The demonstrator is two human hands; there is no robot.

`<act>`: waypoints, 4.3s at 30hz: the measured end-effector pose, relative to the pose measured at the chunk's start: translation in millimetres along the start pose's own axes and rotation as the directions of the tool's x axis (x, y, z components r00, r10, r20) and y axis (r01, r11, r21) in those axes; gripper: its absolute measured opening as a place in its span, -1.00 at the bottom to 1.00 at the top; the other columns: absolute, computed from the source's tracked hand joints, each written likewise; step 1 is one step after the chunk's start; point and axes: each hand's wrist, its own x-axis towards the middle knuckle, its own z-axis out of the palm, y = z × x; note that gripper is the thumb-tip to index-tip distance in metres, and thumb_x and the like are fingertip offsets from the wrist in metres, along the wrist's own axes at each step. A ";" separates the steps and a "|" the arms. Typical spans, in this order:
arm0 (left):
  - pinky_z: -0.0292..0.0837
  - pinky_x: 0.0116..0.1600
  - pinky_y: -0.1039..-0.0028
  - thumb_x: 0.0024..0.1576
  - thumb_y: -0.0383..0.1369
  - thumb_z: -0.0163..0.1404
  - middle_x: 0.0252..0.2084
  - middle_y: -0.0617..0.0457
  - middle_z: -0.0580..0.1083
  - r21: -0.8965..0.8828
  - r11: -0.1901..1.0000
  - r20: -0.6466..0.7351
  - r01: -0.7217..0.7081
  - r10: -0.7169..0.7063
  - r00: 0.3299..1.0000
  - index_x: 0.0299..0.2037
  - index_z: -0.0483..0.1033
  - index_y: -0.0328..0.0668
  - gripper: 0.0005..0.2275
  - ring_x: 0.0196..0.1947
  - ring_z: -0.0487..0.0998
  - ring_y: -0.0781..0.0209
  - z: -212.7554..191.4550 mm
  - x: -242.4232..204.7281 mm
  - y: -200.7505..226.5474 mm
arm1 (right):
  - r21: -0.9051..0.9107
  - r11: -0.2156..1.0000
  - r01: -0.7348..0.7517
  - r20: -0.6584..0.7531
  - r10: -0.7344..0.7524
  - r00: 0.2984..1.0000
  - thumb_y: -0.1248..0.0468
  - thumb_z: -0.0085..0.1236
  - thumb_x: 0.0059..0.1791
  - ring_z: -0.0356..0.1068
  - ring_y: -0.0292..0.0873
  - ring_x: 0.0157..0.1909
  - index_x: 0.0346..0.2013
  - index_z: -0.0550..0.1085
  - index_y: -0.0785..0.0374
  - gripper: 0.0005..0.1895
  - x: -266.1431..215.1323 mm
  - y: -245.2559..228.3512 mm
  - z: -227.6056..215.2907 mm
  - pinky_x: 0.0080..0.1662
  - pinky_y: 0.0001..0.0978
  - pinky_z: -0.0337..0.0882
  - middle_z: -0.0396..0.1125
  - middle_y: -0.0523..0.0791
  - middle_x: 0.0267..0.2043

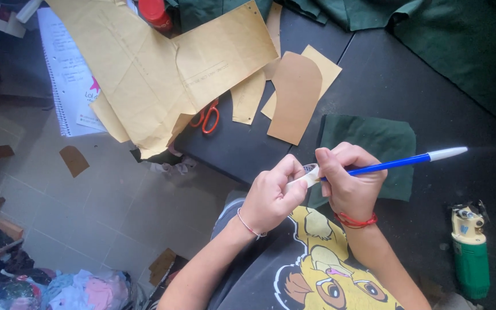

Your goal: The person uses a green electric rotary cutter to cut a large piece of dark green fabric on a black table. They then place a cardboard pattern on the fabric, secure it with pins, and continue cutting along the pattern's outline.

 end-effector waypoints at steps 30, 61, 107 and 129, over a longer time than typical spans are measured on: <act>0.20 -0.61 0.59 -0.09 -0.29 -0.17 -0.80 0.11 0.22 -0.051 0.998 -0.006 -0.040 0.040 0.999 -0.56 0.33 -0.08 -0.90 -0.76 0.21 0.37 5.6 3.3 5.3 | 0.026 0.998 0.056 0.005 -0.056 0.998 0.46 -0.01 -0.13 0.13 -0.39 -0.89 -0.68 0.33 0.29 -0.79 0.4 -0.6 -5.0 -0.70 -0.70 0.20 0.21 -0.11 -0.77; 0.33 -0.38 0.45 0.07 -0.26 -0.28 -0.69 0.03 0.35 0.707 0.704 -0.099 -0.060 0.183 0.978 -0.25 0.25 -0.06 -0.86 -0.62 0.45 0.16 -2.0 17.9 -3.5 | -0.554 0.832 -0.015 0.189 0.143 0.972 0.40 0.04 -0.15 0.36 -0.09 -0.31 -0.47 0.45 0.28 -0.97 -4.5 11.3 -14.4 -0.22 -0.33 0.34 0.33 -0.06 -0.43; 0.33 -0.30 0.40 -0.07 -0.09 -0.11 -0.28 -0.08 0.30 0.642 0.709 0.041 0.292 -0.412 0.910 -0.37 0.27 -0.25 -0.66 -0.33 0.32 0.10 90.0 78.2 -69.5 | -0.828 -0.011 -0.561 -0.451 0.609 0.653 -0.05 0.09 -0.25 0.27 -0.01 -0.09 -0.36 0.44 0.08 -0.66 -30.9 34.6 -180.6 -0.04 -0.09 0.17 0.26 -0.06 -0.16; 0.21 -0.28 0.24 -0.19 -0.17 0.08 -0.31 0.07 0.25 0.846 0.303 -0.528 0.438 0.588 0.613 -0.50 0.39 0.19 -0.86 -0.27 0.28 0.04 -31.8 335.4 -54.0 | -0.763 -0.095 -0.640 -0.592 0.501 0.631 0.09 0.05 -0.18 0.35 -0.09 -0.26 -0.31 0.42 0.16 -0.74 -60.4 46.9 -257.2 -0.20 -0.25 0.33 0.37 -0.14 -0.42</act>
